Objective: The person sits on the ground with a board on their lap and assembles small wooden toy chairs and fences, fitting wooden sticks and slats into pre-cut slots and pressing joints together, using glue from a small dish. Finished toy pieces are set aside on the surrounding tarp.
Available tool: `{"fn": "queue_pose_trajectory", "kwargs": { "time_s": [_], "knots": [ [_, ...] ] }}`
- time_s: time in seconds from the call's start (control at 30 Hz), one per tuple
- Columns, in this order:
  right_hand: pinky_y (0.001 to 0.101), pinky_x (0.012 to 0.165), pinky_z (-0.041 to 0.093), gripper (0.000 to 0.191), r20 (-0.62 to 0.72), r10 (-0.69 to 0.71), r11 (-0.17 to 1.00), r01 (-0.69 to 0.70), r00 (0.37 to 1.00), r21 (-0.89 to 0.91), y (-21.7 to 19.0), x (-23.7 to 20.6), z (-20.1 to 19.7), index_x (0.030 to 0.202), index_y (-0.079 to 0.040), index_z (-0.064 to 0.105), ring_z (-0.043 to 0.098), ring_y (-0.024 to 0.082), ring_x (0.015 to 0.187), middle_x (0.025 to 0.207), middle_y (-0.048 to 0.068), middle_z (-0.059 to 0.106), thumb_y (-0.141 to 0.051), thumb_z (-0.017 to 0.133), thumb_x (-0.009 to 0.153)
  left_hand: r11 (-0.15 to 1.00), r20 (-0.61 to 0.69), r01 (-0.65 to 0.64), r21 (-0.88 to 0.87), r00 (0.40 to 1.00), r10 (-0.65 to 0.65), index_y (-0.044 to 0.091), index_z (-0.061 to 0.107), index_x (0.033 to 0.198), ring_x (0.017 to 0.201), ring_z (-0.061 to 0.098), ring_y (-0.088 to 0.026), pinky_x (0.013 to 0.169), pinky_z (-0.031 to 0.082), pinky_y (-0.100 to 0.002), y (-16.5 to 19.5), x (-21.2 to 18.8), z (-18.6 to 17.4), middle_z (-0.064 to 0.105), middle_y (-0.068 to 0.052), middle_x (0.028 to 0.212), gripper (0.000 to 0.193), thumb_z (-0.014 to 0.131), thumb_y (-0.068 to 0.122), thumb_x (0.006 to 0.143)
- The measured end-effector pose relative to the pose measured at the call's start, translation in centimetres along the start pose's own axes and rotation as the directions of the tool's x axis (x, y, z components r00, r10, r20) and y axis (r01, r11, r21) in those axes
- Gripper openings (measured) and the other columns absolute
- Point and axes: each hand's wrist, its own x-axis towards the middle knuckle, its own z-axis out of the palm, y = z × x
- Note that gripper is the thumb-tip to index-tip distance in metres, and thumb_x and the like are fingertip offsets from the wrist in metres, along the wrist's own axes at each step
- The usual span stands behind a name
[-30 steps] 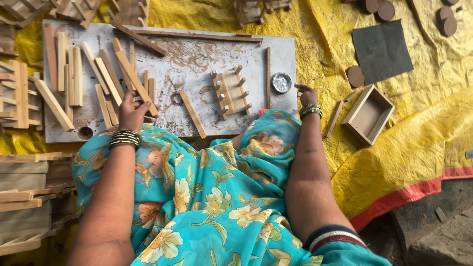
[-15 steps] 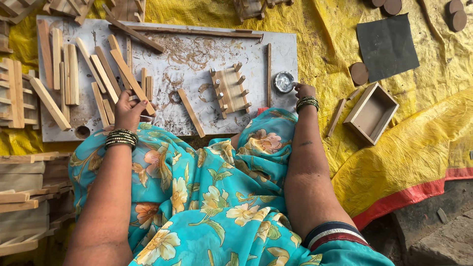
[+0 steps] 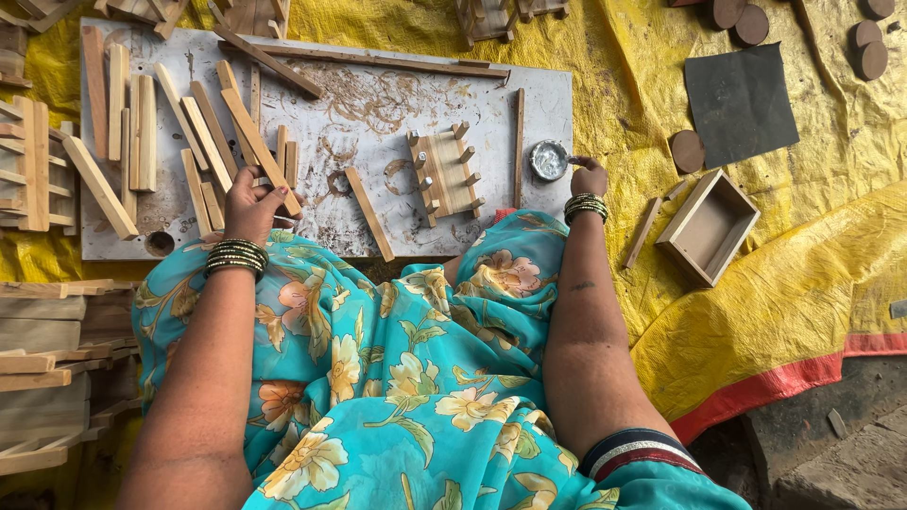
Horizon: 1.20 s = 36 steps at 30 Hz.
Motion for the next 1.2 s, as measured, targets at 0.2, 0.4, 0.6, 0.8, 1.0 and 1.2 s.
{"fn": "queue_pose_trajectory", "kwargs": {
  "time_s": [0.2,0.4,0.6,0.8,1.0,1.2],
  "knots": [
    [0.0367,0.064,0.044,0.029,0.129,0.197,0.879,-0.234,0.972,0.415,-0.3,0.5,-0.2,0.091,-0.005,0.079,0.054,0.019,0.068,0.078,0.008,0.064,-0.032,0.072,0.085,1.0,-0.001,0.004,0.011,1.0,-0.004,0.003,0.047,0.127,0.068,0.074,-0.021,0.048,0.056,-0.029,0.4,-0.3,0.3,0.075,-0.014,0.095,0.033,0.063,0.008,0.099],
    [0.0434,0.084,0.044,0.025,0.102,0.17,0.984,-0.174,0.98,0.028,0.5,1.1,-0.1,0.091,-0.013,0.081,0.062,0.025,0.083,0.088,0.01,0.071,-0.034,0.069,0.084,1.0,0.02,0.008,0.011,1.0,-0.008,0.003,0.046,0.128,0.068,0.073,-0.02,0.048,0.054,-0.027,0.9,-0.6,0.4,0.076,-0.015,0.094,0.032,0.063,0.01,0.101],
    [0.0623,0.104,0.026,0.03,0.081,-0.029,0.863,0.066,0.996,-0.5,0.8,0.8,0.7,0.097,-0.03,0.081,0.04,0.037,0.13,0.133,0.01,0.052,-0.013,0.06,0.084,1.0,0.004,0.024,0.019,1.0,-0.024,0.004,0.046,0.128,0.067,0.073,-0.02,0.048,0.054,-0.027,1.1,-0.8,0.5,0.076,-0.014,0.095,0.032,0.062,0.009,0.1],
    [0.0632,0.115,0.018,0.028,0.216,-0.371,0.634,0.416,0.903,-0.652,-1.2,0.2,2.4,0.101,-0.024,0.077,0.04,0.035,0.13,0.127,0.012,0.051,-0.006,0.063,0.084,0.999,0.007,0.032,0.009,0.999,-0.032,0.004,0.046,0.127,0.067,0.073,-0.02,0.048,0.054,-0.027,1.4,-0.7,0.7,0.076,-0.014,0.093,0.031,0.062,0.008,0.101],
    [0.0654,0.112,0.015,0.03,0.284,-0.351,0.514,0.437,0.892,-0.738,-2.8,-0.6,4.2,0.107,-0.02,0.074,0.039,0.036,0.13,0.128,0.014,0.049,-0.016,0.069,0.078,0.999,0.024,0.035,0.003,0.999,-0.035,0.005,0.047,0.128,0.066,0.072,-0.019,0.047,0.053,-0.027,1.5,-0.9,0.8,0.076,-0.013,0.092,0.031,0.061,0.008,0.101],
    [0.0606,0.113,0.021,0.059,0.18,-0.381,0.689,0.408,0.907,-0.6,-3.2,-1.5,4.9,0.127,-0.027,0.07,0.043,0.032,0.127,0.129,0.01,0.053,0.002,0.063,0.076,0.999,0.029,0.034,0.008,0.999,-0.035,0.005,0.047,0.128,0.067,0.072,-0.019,0.048,0.053,-0.027,1.6,-0.8,0.9,0.076,-0.012,0.094,0.031,0.062,0.007,0.1]
  ]
}}
